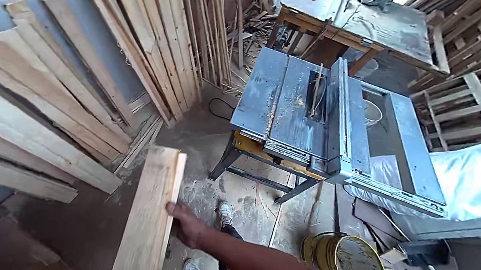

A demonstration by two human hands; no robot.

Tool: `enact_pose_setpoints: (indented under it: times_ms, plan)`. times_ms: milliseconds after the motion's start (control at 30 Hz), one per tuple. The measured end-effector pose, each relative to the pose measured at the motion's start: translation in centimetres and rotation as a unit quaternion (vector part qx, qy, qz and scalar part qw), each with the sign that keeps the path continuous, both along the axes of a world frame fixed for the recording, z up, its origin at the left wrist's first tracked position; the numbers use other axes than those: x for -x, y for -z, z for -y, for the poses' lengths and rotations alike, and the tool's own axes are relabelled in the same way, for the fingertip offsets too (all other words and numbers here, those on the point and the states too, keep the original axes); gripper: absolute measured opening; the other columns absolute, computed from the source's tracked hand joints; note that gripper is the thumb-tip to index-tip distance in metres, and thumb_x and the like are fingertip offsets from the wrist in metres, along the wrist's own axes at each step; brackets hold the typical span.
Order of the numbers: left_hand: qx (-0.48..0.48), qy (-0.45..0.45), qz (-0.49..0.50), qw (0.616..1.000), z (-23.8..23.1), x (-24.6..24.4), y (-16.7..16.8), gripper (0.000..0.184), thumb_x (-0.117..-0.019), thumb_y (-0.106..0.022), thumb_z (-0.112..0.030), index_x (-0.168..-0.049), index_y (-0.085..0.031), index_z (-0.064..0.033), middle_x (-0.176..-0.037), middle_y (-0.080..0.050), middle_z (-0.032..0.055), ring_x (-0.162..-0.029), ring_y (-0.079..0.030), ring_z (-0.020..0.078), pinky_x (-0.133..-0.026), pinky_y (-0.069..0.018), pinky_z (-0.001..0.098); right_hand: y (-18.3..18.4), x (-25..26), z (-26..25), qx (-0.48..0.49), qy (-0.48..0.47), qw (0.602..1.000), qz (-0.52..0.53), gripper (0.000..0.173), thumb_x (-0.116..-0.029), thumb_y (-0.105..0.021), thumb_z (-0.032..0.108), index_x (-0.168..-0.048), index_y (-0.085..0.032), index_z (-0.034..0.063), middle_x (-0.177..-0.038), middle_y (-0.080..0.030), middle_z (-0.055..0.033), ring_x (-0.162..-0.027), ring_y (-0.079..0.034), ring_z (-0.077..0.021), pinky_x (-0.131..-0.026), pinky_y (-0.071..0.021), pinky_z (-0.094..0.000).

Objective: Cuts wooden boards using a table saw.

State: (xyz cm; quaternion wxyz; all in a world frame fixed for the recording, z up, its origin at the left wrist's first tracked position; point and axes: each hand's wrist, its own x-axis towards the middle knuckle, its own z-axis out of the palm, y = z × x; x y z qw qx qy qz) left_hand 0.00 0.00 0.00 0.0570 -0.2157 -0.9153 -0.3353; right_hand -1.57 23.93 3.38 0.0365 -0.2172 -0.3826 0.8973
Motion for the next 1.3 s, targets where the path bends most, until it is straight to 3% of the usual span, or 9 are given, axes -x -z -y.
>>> enact_pose_setpoints:
  times_ms: [67, 167, 267, 400, 533, 800, 1033, 1200, 1300]
  plan:
    - [0.042, 0.009, 0.131, 0.99, -8.0, 2.0, -4.4, 0.097, -0.0641, -0.094, -0.033, -0.133, -0.05, 0.0198, -0.126, -0.064, 0.0309, -0.119, -0.065, 0.0358, -0.105, -0.0517, 0.0469, -0.9, -0.1, -7.1, -0.025, 0.055, 0.998, 0.001, 0.06, -0.102, -0.052, 0.036, -0.147, -0.033, 0.0016, -0.115, -0.068, -0.0117, -0.101, -0.07, -0.0188, -0.086, -0.0608, -0.0391]
    - [-0.14, 0.086, 0.089, 0.982, -17.0, 4.3, -2.7, 0.117, -0.0534, -0.099, -0.029, -0.139, -0.037, 0.0204, -0.131, -0.056, 0.038, -0.12, -0.062, 0.0398, -0.104, -0.0536, 0.0477, -1.5, -1.1, -16.2, -0.045, 0.115, 0.992, -0.005, 0.065, -0.0964, -0.061, 0.048, -0.142, -0.043, 0.0063, -0.113, -0.07, -0.011, -0.1, -0.07, -0.0207, -0.087, -0.0596, -0.0403]
    - [-0.083, 0.126, 0.066, 0.986, -26.1, 5.9, 0.0, 0.117, -0.0511, -0.099, -0.043, -0.139, -0.046, 0.0129, -0.132, -0.059, 0.0299, -0.123, -0.061, 0.0363, -0.107, -0.0517, 0.0473, -2.4, -2.6, -23.1, -0.05, 0.119, 0.991, 0.04, 0.08, -0.0917, -0.053, 0.074, -0.147, -0.047, 0.0164, -0.124, -0.069, -0.0093, -0.109, -0.069, -0.0228, -0.092, -0.058, -0.0438]
    - [0.0, 0.111, 0.064, 0.992, -34.8, 5.5, 2.7, 0.115, -0.0451, -0.098, -0.049, -0.135, -0.053, 0.007, -0.129, -0.061, 0.0249, -0.121, -0.061, 0.034, -0.106, -0.0513, 0.0468, -2.3, -4.7, -28.8, -0.033, 0.084, 0.989, 0.121, 0.083, -0.0992, -0.028, 0.075, -0.142, -0.053, 0.0087, -0.123, -0.069, -0.0132, -0.113, -0.068, -0.0244, -0.098, -0.0558, -0.0445]
    - [0.015, 0.127, 0.038, 0.991, -40.7, 5.4, 1.7, 0.11, -0.0469, -0.094, -0.05, -0.131, -0.055, 0.0088, -0.123, -0.064, 0.0252, -0.116, -0.061, 0.0373, -0.105, -0.0494, 0.0494, 1.1, -7.5, -30.4, 0.033, 0.052, 0.981, 0.183, 0.078, -0.1065, -0.018, 0.063, -0.152, -0.033, 0.0014, -0.121, -0.069, -0.0158, -0.106, -0.07, -0.024, -0.095, -0.0567, -0.0422]
    - [-0.028, 0.276, 0.145, 0.95, -42.5, 9.7, -4.4, 0.167, -0.0348, -0.09, -0.079, -0.156, -0.02, 0.0112, -0.155, -0.038, 0.032, -0.144, -0.043, 0.0355, -0.118, -0.0418, 0.0445, 6.4, -17.1, -29.1, -0.018, 0.028, 0.954, 0.297, 0.057, -0.1064, -0.046, 0.05, -0.141, -0.051, 0.0045, -0.118, -0.071, -0.0141, -0.101, -0.073, -0.0258, -0.089, -0.0602, -0.045]
    - [-0.26, 0.202, 0.261, 0.907, -45.1, 7.8, -5.7, 0.092, -0.0687, -0.092, -0.016, -0.141, -0.041, 0.0086, -0.123, -0.066, 0.0179, -0.111, -0.068, 0.0203, -0.097, -0.0594, 0.0357, 5.3, -20.2, -27.0, -0.058, 0.132, 0.945, 0.292, 0.046, -0.1066, -0.05, 0.044, -0.133, -0.055, 0.0062, -0.11, -0.074, -0.0103, -0.093, -0.073, -0.0226, -0.082, -0.0603, -0.041]
    - [-0.326, 0.262, 0.261, 0.87, -42.5, 7.7, -8.8, 0.08, -0.0787, -0.086, -0.035, -0.143, -0.049, -0.0036, -0.129, -0.065, 0.0111, -0.119, -0.064, 0.0205, -0.104, -0.0547, 0.0418, 1.7, -19.3, -24.1, -0.111, 0.137, 0.947, 0.268, 0.043, -0.1074, -0.051, 0.039, -0.131, -0.057, 0.0037, -0.112, -0.074, -0.0106, -0.097, -0.073, -0.0228, -0.087, -0.0595, -0.0418]
    - [-0.362, 0.24, 0.265, 0.861, -43.1, 7.7, -10.7, 0.051, -0.1004, -0.064, -0.039, -0.137, -0.056, -0.0047, -0.124, -0.068, 0.0097, -0.118, -0.065, 0.0175, -0.105, -0.0533, 0.0418, -1.4, -17.5, -23.8, -0.171, 0.122, 0.945, 0.25, 0.039, -0.108, -0.051, 0.034, -0.126, -0.06, 0.0007, -0.114, -0.074, -0.0101, -0.1, -0.073, -0.0193, -0.091, -0.0586, -0.0374]
